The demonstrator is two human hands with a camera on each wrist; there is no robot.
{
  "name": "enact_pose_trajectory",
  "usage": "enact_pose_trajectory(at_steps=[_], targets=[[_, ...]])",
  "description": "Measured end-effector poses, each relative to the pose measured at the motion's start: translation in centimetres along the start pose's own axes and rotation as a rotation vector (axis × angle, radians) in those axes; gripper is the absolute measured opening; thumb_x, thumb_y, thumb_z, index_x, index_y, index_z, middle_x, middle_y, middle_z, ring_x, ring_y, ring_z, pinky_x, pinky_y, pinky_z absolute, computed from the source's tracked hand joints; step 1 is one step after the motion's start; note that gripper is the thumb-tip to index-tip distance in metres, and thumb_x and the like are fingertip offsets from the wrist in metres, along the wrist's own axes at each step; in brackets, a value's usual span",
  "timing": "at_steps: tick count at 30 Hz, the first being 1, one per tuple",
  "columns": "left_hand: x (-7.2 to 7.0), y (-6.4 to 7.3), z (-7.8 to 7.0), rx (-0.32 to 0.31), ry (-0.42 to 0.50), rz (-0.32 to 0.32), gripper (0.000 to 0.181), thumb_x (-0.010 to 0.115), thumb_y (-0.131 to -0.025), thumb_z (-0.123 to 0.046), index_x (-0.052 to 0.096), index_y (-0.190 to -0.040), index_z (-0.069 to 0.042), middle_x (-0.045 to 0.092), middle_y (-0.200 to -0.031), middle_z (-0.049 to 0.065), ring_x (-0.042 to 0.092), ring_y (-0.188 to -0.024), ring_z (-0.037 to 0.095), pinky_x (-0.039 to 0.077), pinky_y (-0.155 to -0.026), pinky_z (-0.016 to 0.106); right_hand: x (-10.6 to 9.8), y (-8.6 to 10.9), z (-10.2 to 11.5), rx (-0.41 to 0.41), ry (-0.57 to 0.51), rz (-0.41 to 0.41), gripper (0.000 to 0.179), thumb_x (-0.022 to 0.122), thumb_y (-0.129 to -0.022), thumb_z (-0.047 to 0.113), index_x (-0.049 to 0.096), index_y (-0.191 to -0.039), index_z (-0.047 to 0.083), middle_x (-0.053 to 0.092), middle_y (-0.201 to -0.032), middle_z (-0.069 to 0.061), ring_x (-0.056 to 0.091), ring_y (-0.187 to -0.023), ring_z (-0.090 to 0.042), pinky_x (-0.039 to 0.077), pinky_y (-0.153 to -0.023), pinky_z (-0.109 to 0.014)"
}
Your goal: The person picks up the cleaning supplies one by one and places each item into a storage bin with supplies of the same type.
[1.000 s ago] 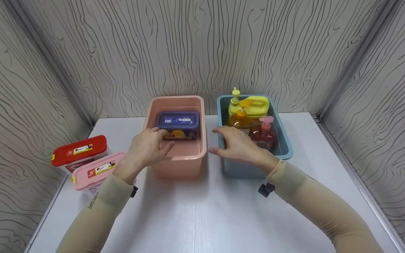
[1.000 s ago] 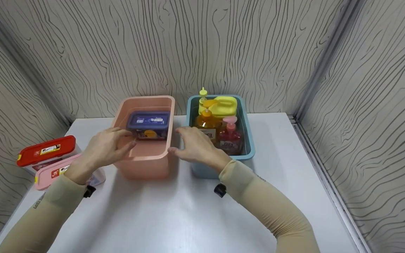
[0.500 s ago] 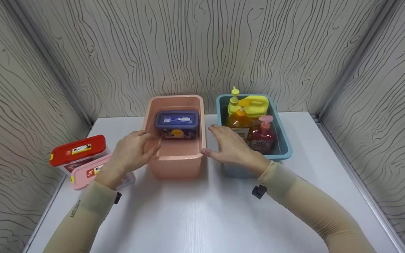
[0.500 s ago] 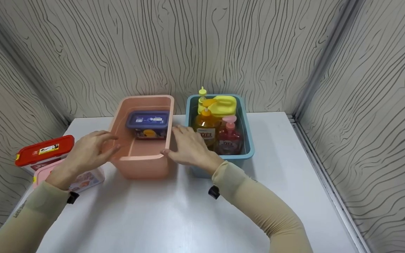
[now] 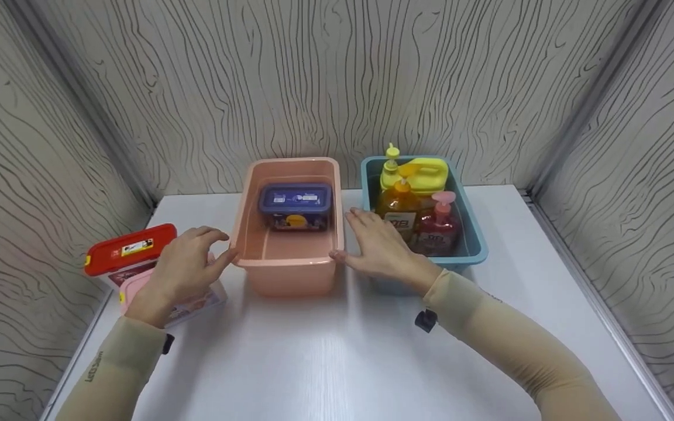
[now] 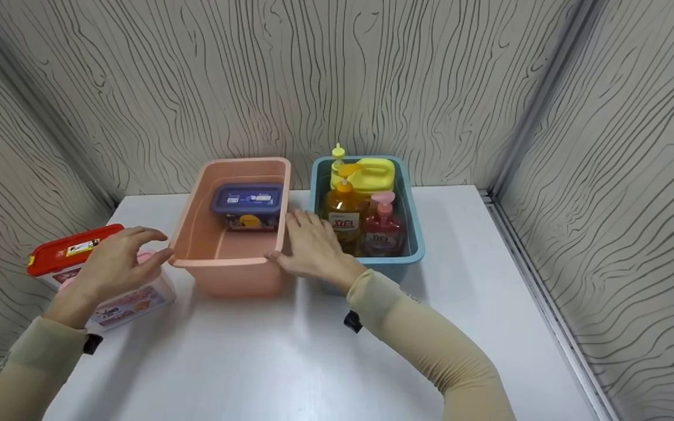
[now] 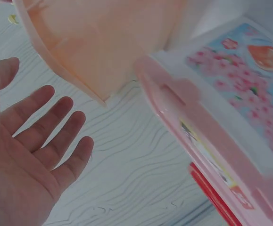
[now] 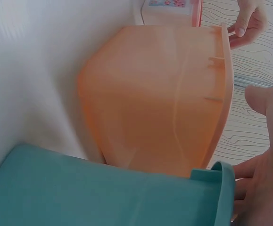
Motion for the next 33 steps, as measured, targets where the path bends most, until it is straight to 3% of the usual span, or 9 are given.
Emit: enact_pose_trajectory(at_steps=[10,16,22,28,33], targets=[[-0.1,2.0,2.9,-0.023,-0.012,-0.012,0.064,0.072,-0.102,-0.064,0.074,-0.146,-0.017,0.071,-0.155,0.016,0.064,-0.145,0.047,0.048,-0.120,0.078,1.1,-0.6,0.5,-0.013,0.100,0.028,0.106,0.053,-0.106,0.075,0.026,-0.177,0.002,0.021,-0.189,-0.020,0.020,-0.177,-0.044,0.019,-0.142,-0.069],[0.1,2.5,4.2,-0.045,-0.034,0.001,0.061,0.077,-0.101,-0.057,0.074,-0.146,-0.015,0.073,-0.150,0.018,0.067,-0.138,0.048,0.048,-0.119,0.080,1.6,-1.0,0.7,-0.002,0.132,0.039,0.108,0.043,-0.108,0.080,0.021,-0.178,0.001,0.015,-0.189,-0.021,0.014,-0.178,-0.043,0.013,-0.144,-0.067],[0.1,3.0,5.2,-0.090,-0.028,0.028,0.065,0.077,-0.100,-0.058,0.072,-0.148,-0.014,0.069,-0.155,0.021,0.063,-0.143,0.052,0.045,-0.119,0.083,2.0,-1.4,0.5,0.002,0.149,0.045,0.109,0.036,-0.108,0.083,0.020,-0.178,0.002,0.014,-0.189,-0.021,0.012,-0.178,-0.043,0.011,-0.144,-0.068],[0.0,3.7,6.1,-0.071,-0.019,0.014,0.060,0.079,-0.100,-0.052,0.075,-0.143,-0.011,0.072,-0.152,0.022,0.065,-0.141,0.051,0.046,-0.119,0.082,2.3,-1.8,0.3,0.008,0.160,0.064,0.116,0.030,-0.104,0.090,0.016,-0.180,0.003,0.010,-0.190,-0.020,0.010,-0.179,-0.042,0.009,-0.144,-0.067],[0.1,4.1,6.8,-0.063,-0.028,0.008,0.062,0.080,-0.099,-0.053,0.075,-0.143,-0.009,0.073,-0.149,0.022,0.066,-0.139,0.051,0.048,-0.117,0.081,2.4,-2.1,0.4,-0.011,0.177,0.065,0.116,0.037,-0.104,0.089,0.015,-0.180,0.003,0.007,-0.191,-0.018,0.009,-0.179,-0.041,0.006,-0.144,-0.067]])
Point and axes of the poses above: each hand's wrist, its own y-axis away from the middle knuckle, its own x-axis out of the palm, z = x × y, the point moved 2 cm from there along -y, towards the middle knuckle
